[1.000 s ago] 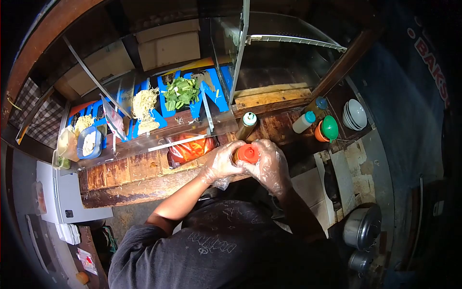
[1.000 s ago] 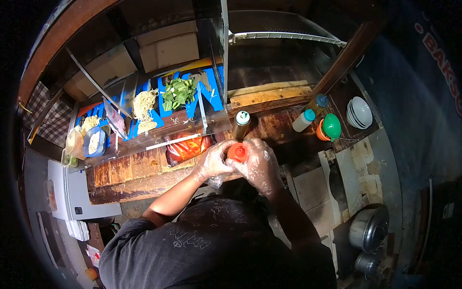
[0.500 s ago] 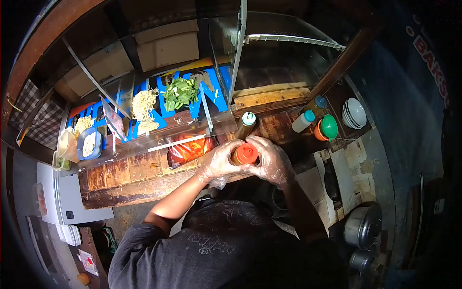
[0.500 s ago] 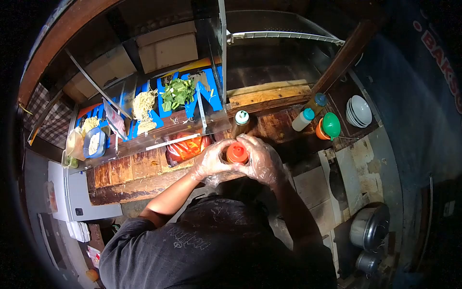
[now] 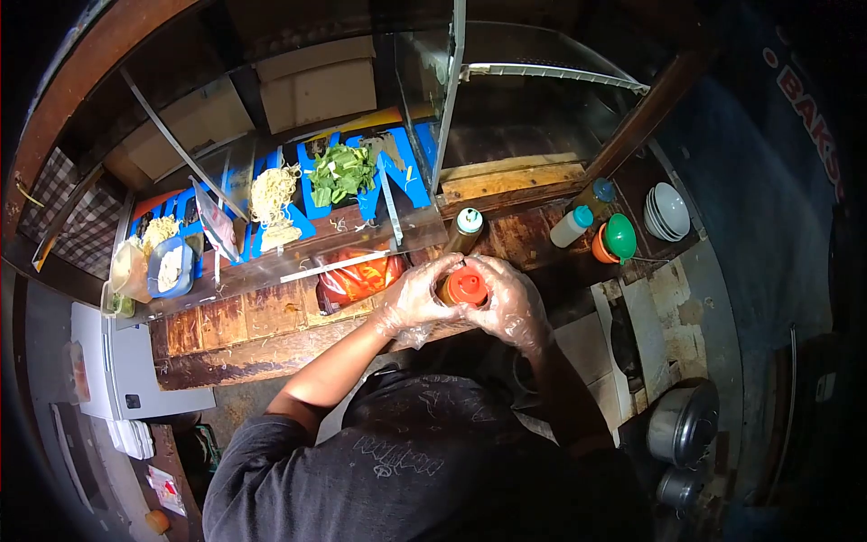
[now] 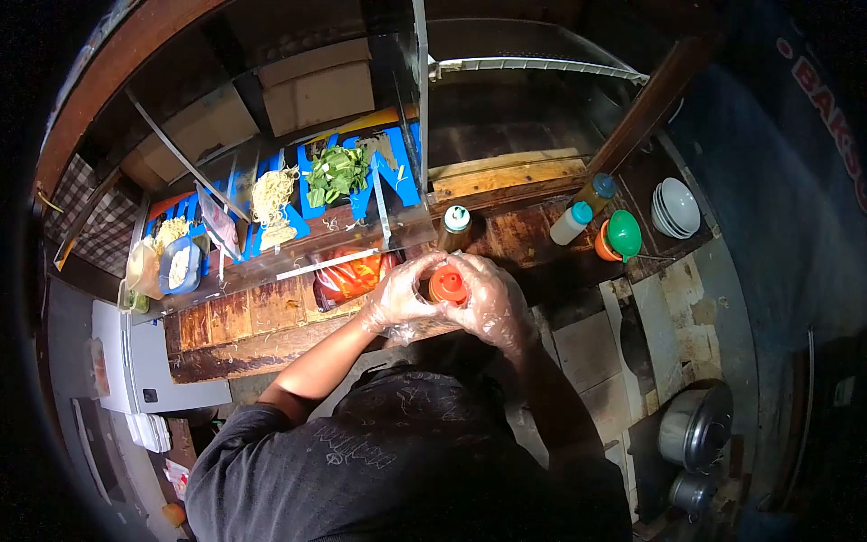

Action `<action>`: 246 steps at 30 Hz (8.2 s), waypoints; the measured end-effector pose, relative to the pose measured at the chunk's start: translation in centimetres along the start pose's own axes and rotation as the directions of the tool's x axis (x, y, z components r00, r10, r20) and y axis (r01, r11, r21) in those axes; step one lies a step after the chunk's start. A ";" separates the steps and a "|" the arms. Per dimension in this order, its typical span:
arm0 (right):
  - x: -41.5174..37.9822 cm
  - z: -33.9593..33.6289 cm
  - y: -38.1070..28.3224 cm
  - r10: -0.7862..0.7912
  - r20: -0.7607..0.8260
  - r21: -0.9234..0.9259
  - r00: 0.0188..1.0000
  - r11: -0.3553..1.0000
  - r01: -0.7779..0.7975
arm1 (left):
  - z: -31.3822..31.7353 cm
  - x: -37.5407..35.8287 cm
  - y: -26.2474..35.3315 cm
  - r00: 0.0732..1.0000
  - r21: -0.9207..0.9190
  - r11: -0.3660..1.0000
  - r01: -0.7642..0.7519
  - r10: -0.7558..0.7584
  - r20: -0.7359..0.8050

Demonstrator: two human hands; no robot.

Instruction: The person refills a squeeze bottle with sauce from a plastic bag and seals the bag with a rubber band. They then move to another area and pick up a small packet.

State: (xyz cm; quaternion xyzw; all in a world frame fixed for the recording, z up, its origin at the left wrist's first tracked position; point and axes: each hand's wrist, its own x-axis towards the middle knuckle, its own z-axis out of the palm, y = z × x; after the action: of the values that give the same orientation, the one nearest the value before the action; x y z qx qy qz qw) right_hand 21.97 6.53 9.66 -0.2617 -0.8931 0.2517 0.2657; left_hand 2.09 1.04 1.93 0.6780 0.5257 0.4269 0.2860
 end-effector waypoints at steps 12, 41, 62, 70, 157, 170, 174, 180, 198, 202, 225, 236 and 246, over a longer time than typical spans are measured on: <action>-0.4 1.1 -1.1 0.099 -0.129 -0.189 0.987 0.974 -0.123 | 0.4 -0.2 -0.8 0.999 0.066 0.997 -0.048 0.047 0.013; -2.8 0.2 6.5 0.311 -0.194 0.368 0.931 0.902 -0.224 | 0.0 -1.5 0.5 0.995 0.010 0.996 0.091 -0.091 -0.029; -4.6 5.7 15.0 0.435 -0.224 -0.332 0.872 0.808 -0.488 | 1.6 -4.1 -2.5 0.974 -0.021 0.986 0.164 -0.166 -0.153; -5.1 6.3 15.0 0.386 -0.272 -0.332 0.881 0.822 -0.463 | 2.0 -4.4 -2.4 0.971 -0.106 0.980 0.167 -0.182 -0.154; 3.9 25.5 8.4 0.600 -0.068 0.458 0.797 0.728 -0.509 | -9.9 -10.8 -9.0 0.682 -0.063 0.830 0.555 -0.497 -0.536; 3.5 23.1 4.2 0.475 0.091 0.868 0.875 0.392 -0.303 | -8.8 -11.4 -15.2 0.747 -0.283 0.900 0.330 -0.433 -0.504; 3.0 22.8 3.9 0.469 0.155 0.887 0.870 0.321 -0.331 | -8.7 -11.4 -16.8 0.680 -0.317 0.886 0.338 -0.463 -0.568; 2.3 22.7 3.7 0.423 0.139 0.877 0.895 0.367 -0.309 | -9.7 -11.0 -15.2 0.582 -0.423 0.758 0.497 -0.653 -0.485; 4.1 23.8 3.8 0.686 -0.252 0.724 0.683 0.602 -0.337 | -8.5 -11.7 -16.1 0.702 -0.331 0.879 0.344 -0.475 -0.530; 6.3 22.8 4.3 0.690 -0.239 0.821 0.683 0.519 -0.237 | -8.7 -11.8 -16.1 0.707 -0.300 0.871 0.390 -0.492 -0.508; 7.0 22.4 1.9 0.708 -0.349 0.581 0.614 0.678 -0.451 | -8.2 -12.4 -16.4 0.714 -0.294 0.883 0.365 -0.468 -0.520; 7.3 20.6 -1.3 0.653 -0.417 0.291 0.631 0.754 -0.588 | -8.7 -11.8 -13.9 0.712 -0.151 0.924 0.350 -0.367 -0.598; 4.9 19.1 -4.5 0.631 -0.401 0.230 0.664 0.771 -0.594 | -9.2 -11.9 -13.1 0.745 -0.318 0.907 0.276 -0.410 -0.525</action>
State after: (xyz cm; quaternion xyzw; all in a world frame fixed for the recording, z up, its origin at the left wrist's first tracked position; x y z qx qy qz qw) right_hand 5.33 0.22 -0.02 -0.5870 -0.6537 0.2925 0.3775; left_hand -13.09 -7.16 -8.03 0.3699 0.6531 0.6081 0.2587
